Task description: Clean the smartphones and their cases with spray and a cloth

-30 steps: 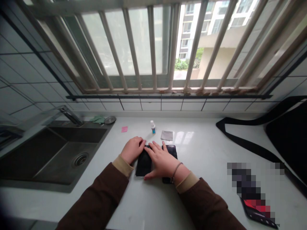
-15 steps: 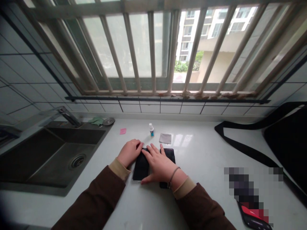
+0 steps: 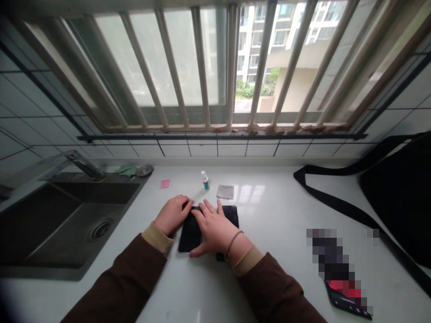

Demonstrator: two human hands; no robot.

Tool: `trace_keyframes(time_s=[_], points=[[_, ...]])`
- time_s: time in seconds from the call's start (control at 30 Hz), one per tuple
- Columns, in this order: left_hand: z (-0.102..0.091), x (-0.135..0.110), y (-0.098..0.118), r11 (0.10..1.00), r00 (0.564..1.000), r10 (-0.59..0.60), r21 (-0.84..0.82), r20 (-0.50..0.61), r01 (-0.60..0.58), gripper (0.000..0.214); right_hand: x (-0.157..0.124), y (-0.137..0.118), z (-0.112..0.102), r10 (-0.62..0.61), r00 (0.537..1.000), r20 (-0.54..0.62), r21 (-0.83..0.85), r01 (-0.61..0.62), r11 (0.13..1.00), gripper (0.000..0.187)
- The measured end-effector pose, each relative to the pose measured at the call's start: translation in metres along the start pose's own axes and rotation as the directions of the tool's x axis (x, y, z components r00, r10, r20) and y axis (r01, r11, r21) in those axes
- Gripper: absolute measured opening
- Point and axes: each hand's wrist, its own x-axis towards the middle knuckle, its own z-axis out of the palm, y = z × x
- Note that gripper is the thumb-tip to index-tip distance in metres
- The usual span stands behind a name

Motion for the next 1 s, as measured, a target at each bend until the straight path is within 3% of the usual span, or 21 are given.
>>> trace_keyframes(time_s=[0.37, 0.53, 0.73, 1.0], points=[[-0.0025, -0.0017, -0.0021, 1.0, 1.0, 0.024, -0.01, 0.013, -0.024, 0.035, 0.0045, -0.0017, -0.0002, 0.005, 1.0, 0.011, -0.006, -0.005, 1.0, 0.136], [-0.0022, -0.0019, -0.0068, 1.0, 1.0, 0.006, -0.028, 0.012, -0.006, 0.036, 0.0043, -0.0046, 0.0057, 0.023, 0.999, 0.041, -0.038, -0.022, 0.999, 0.127], [0.0004, -0.0043, -0.0064, 0.998, 1.0, -0.01, -0.054, 0.018, 0.011, 0.033, 0.0067, 0.0018, 0.0061, 0.03, 0.997, 0.077, -0.006, -0.03, 1.0, 0.136], [0.0044, -0.0024, -0.0053, 0.987, 0.998, -0.033, -0.155, 0.047, 0.04, 0.032, 0.0055, -0.0035, 0.0056, -0.01, 1.0, -0.014, -0.022, 0.009, 1.0, 0.127]])
